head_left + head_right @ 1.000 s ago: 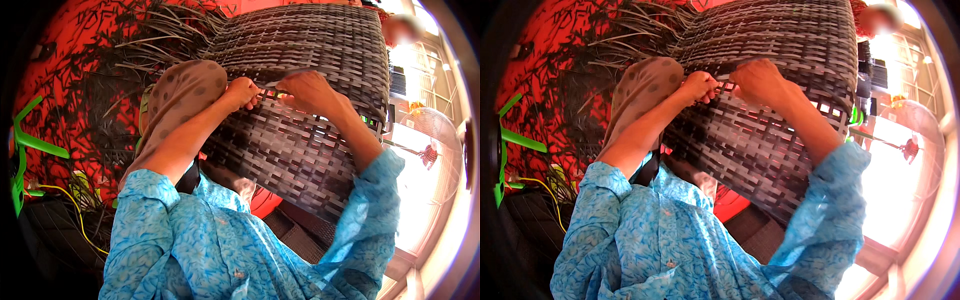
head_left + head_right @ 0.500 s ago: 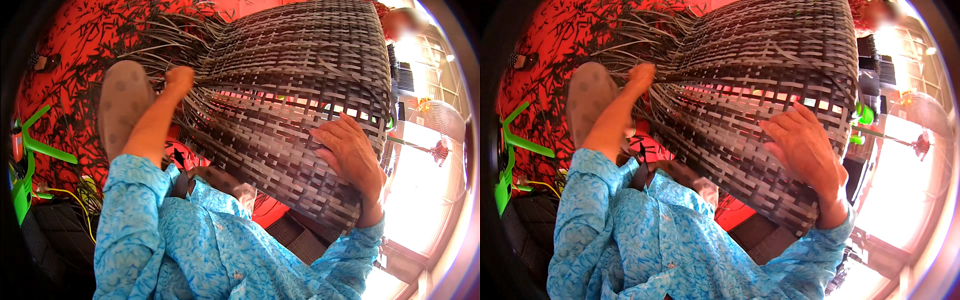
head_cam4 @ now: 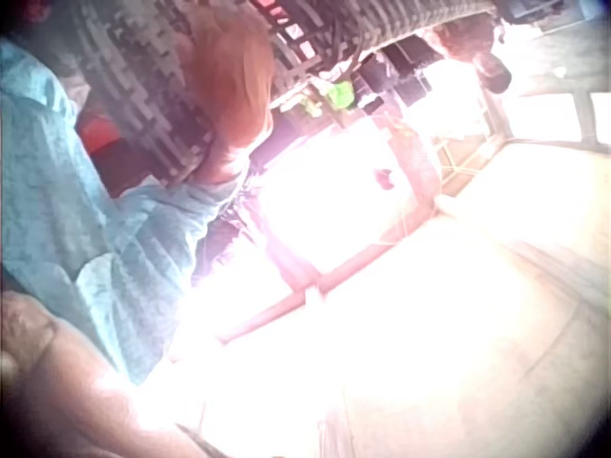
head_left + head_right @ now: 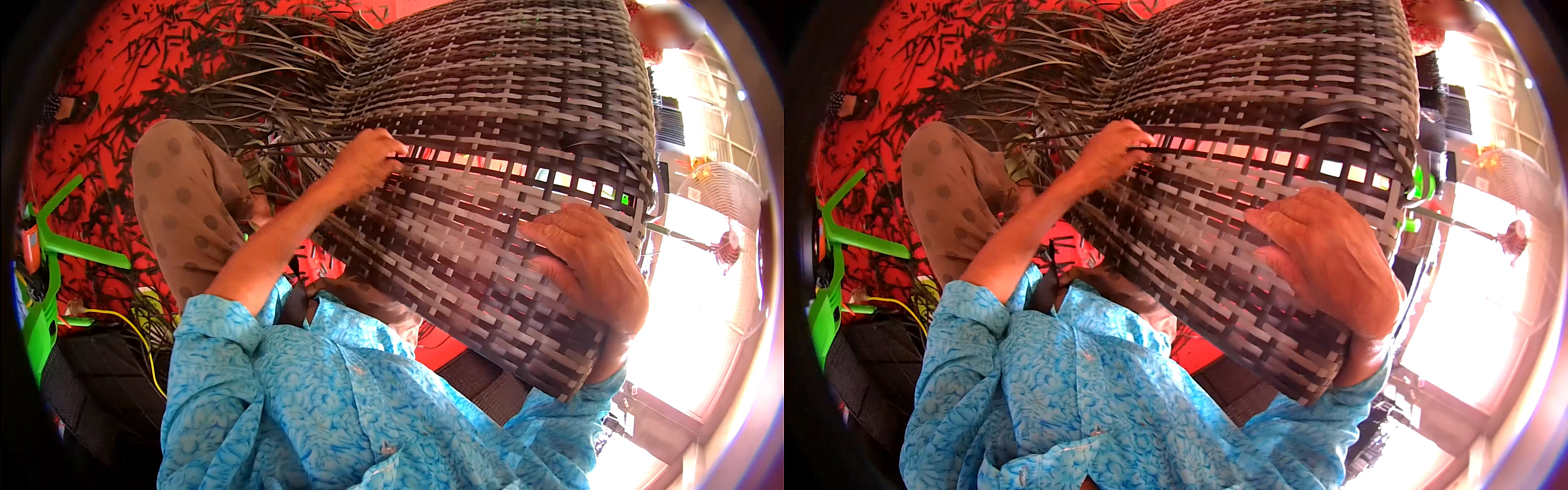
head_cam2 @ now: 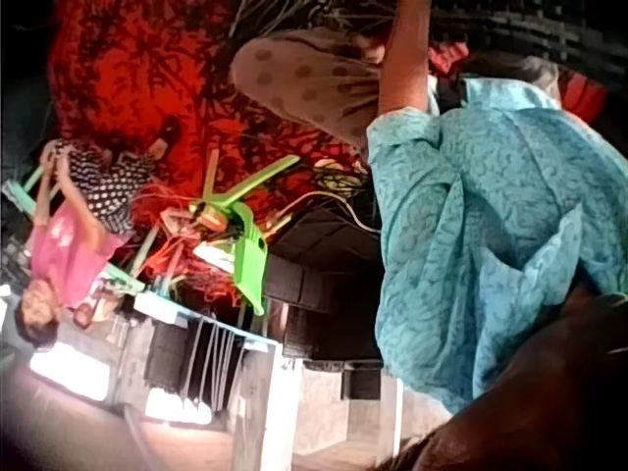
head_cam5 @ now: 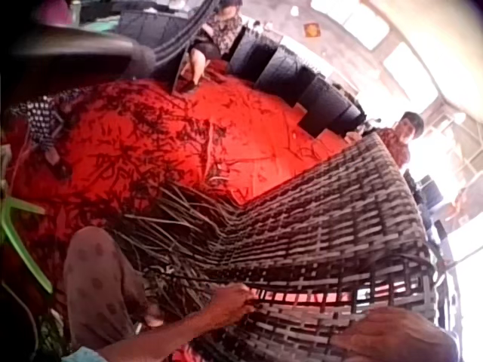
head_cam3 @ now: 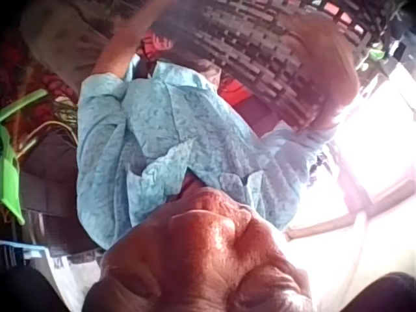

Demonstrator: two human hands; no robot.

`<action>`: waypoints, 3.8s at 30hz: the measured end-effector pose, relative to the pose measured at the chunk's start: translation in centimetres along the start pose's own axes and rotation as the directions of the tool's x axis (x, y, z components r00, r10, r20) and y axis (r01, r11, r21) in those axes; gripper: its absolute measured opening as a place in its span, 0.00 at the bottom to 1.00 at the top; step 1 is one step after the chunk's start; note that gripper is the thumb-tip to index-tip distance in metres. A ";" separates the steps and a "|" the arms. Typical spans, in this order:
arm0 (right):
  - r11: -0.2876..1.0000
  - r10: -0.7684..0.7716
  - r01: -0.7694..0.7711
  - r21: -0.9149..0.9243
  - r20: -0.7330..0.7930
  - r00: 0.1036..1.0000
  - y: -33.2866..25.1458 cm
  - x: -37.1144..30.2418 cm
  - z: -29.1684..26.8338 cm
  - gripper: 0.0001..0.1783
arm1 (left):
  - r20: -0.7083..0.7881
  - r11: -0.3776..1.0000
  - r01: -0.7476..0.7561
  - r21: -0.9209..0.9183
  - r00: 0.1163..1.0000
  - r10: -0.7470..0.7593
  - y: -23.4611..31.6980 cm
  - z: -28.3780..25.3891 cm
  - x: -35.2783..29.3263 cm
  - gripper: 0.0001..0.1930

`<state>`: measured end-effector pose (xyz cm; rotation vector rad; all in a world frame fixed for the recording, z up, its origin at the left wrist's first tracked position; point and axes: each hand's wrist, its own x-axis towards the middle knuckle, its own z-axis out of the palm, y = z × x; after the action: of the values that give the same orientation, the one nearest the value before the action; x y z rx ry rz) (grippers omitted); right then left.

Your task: The person weaves plastic strips into a wicker chair frame by hand, trims the strips using shears, and tucks the strip ends into the weave.

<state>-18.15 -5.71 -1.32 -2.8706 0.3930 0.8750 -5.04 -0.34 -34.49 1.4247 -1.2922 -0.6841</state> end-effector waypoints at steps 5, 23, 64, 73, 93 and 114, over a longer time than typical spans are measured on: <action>0.999 -0.022 0.025 0.043 -0.074 0.997 0.2 -0.3 0.2 0.17 | 0.156 0.988 0.151 0.037 0.976 -0.154 1.9 0.3 0.0 0.11; 0.997 0.053 -0.058 0.057 0.080 0.995 0.0 1.2 -0.7 0.21 | 0.283 0.750 0.363 -0.552 0.928 -0.241 0.0 1.1 2.3 0.06; 0.903 0.379 0.055 0.425 -0.853 0.359 1.3 -9.2 1.5 0.05 | -0.111 0.882 0.337 0.329 0.941 -0.318 -16.1 -6.9 -3.8 0.13; 0.637 0.688 0.160 0.754 -0.649 0.324 7.5 -8.7 3.1 0.12 | -0.079 0.276 0.370 0.887 0.711 -0.699 -16.9 -4.5 -5.5 0.08; 0.481 0.448 0.214 0.850 -0.448 0.774 9.5 -6.8 -0.3 0.14 | -0.078 0.337 0.248 0.908 0.892 -0.445 -15.8 -7.9 -8.1 0.11; 0.478 0.747 0.452 0.753 -0.619 0.241 7.1 -5.0 4.1 0.10 | 0.112 0.995 0.094 0.014 0.989 -0.095 2.3 0.1 1.6 0.09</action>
<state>-26.34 -10.74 -2.10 -1.8013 0.9434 -1.1502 -5.56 -1.61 -32.01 1.4798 -1.3222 -0.8327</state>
